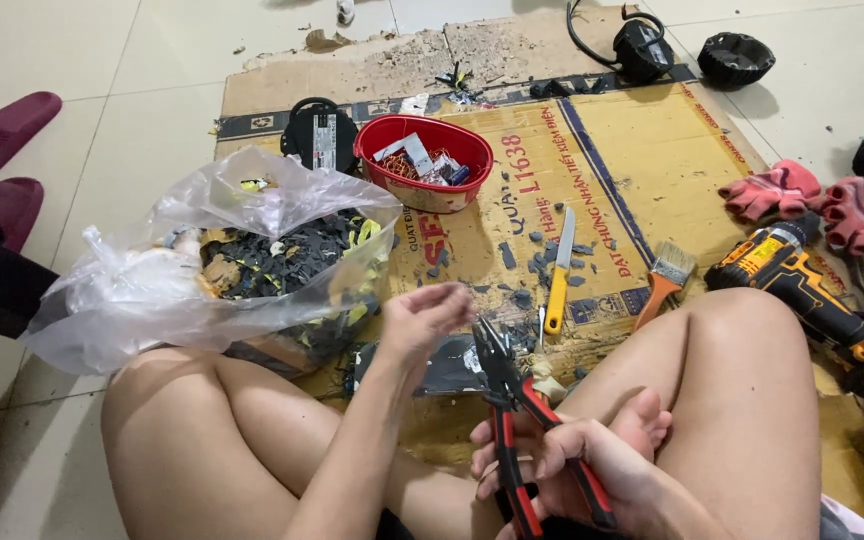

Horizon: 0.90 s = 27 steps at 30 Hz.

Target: The person is using pliers and a small scraping tool to remove parts and clean the casing of an electronic component.

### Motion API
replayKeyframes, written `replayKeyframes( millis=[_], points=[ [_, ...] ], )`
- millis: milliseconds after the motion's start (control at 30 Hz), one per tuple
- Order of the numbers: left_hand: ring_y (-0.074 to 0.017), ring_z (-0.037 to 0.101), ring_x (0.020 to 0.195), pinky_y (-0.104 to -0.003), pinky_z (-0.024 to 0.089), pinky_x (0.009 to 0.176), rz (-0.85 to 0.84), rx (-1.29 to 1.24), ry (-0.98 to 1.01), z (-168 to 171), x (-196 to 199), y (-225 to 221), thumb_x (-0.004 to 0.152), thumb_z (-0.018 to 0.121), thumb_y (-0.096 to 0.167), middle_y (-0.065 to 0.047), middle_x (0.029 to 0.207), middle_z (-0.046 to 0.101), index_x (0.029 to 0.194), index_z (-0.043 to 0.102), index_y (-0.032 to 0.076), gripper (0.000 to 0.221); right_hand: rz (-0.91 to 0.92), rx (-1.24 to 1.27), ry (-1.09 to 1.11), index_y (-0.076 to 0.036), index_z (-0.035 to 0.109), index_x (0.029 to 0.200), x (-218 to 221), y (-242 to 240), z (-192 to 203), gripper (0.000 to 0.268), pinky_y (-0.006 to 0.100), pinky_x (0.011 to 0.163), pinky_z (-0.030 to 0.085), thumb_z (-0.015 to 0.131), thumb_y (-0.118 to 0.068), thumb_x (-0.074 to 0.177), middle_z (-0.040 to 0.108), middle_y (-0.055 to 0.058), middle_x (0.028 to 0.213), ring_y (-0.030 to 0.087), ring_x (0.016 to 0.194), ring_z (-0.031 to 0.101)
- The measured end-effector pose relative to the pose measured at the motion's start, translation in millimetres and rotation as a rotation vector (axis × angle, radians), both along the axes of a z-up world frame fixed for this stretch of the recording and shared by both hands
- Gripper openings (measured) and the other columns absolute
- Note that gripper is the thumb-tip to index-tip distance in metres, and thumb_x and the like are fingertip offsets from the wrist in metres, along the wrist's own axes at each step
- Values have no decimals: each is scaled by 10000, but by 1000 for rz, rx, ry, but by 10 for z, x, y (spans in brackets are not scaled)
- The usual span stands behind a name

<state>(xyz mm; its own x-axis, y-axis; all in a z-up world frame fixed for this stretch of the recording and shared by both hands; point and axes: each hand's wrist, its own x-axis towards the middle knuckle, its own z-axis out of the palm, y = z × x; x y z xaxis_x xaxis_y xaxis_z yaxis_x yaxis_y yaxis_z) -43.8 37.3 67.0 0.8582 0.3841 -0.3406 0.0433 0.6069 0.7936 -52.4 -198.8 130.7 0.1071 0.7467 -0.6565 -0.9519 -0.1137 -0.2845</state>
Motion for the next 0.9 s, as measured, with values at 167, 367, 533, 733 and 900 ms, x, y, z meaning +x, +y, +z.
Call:
replayKeyframes(
  millis=[167, 367, 533, 733, 900],
  points=[
    [-185, 753, 769, -267, 645, 702, 452, 595, 188, 330, -184, 254, 837, 784, 53, -133, 891, 785, 1009, 745, 23, 179, -58, 20, 83, 78, 490, 1376, 37, -73, -114, 749, 582, 755, 538, 381, 54, 636, 564, 309, 1214, 409, 1008, 583],
    [-163, 716, 728, -275, 609, 658, 724, 1172, 330, 446, -488, 969, 794, 841, 69, -101, 885, 767, 1016, 736, 44, 247, -94, 30, -58, 81, 482, 1386, 157, -165, -172, 758, 651, 800, 506, 391, 45, 635, 553, 334, 1220, 465, 1028, 569],
    [-328, 676, 927, -431, 530, 861, 708, 1569, 481, 242, -676, 915, 706, 804, -21, -204, 1088, 701, 1090, 734, 5, 391, -145, -1, -135, 94, 500, 1366, 247, -243, -225, 732, 589, 789, 510, 407, 42, 642, 569, 320, 1194, 439, 983, 577],
    [-278, 596, 1031, -411, 512, 965, 678, 1722, 246, 73, -671, 264, 799, 702, -73, -132, 1147, 586, 1074, 675, 12, 289, -229, 61, -180, 51, 522, 1218, 373, -323, -296, 552, 391, 577, 398, 438, -15, 676, 476, 149, 868, 233, 681, 465],
    [-444, 637, 1085, -514, 516, 963, -181, 1493, -17, -54, -566, -62, 521, 929, 157, -199, 1141, 645, 1126, 702, 17, 661, -140, -474, -440, 19, 620, 931, 860, -150, -386, 253, 455, 447, 378, 648, -71, 695, 552, 96, 740, 254, 614, 468]
  ],
)
